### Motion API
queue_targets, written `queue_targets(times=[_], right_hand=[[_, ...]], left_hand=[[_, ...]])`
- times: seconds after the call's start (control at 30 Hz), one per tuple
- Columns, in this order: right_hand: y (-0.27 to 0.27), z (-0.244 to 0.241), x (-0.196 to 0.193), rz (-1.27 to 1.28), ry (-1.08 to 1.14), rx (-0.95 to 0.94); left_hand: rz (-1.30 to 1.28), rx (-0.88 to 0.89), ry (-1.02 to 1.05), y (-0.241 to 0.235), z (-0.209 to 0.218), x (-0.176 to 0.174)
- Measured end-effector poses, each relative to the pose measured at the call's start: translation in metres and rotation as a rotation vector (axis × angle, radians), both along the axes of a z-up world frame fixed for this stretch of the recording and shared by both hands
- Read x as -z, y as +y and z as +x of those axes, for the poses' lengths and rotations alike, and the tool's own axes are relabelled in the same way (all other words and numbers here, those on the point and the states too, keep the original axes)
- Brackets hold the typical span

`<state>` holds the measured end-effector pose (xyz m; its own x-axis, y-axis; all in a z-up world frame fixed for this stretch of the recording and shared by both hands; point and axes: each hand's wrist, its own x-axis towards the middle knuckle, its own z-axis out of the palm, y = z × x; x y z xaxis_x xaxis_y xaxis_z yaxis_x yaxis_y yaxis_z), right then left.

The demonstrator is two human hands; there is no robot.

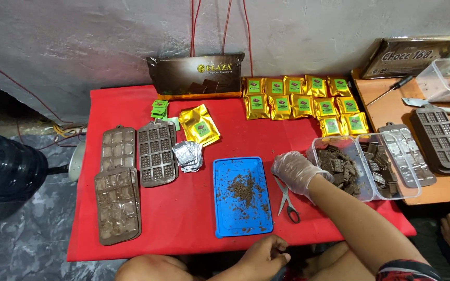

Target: A person breaks chocolate bars into pieces, sorts them into a container, and uses a tool to scrape a work tray.

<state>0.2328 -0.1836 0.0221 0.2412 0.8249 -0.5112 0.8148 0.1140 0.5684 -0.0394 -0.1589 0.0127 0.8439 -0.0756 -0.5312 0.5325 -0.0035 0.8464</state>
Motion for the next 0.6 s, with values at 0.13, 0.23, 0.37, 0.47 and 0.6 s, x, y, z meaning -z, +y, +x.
queue_targets(times=[0.13, 0.23, 0.37, 0.47, 0.6], right_hand=[[0.002, -0.001, -0.009, -0.013, 0.219, 0.027], [-0.003, -0.004, -0.021, -0.052, 0.271, 0.003], [-0.011, -0.008, -0.042, 0.003, 0.375, 0.008], [-0.024, -0.001, -0.034, 0.188, 0.531, 0.105], [-0.031, -0.011, -0.077, 0.138, 0.543, 0.269]], left_hand=[[0.05, -0.042, 0.068, -0.006, 0.005, -0.006], [0.074, -0.069, 0.105, -0.005, 0.008, -0.01], [0.064, -0.141, 0.154, -0.002, 0.01, -0.01], [0.02, -0.205, 0.18, -0.007, 0.012, 0.011], [-0.036, -0.233, 0.32, -0.004, 0.019, -0.007]])
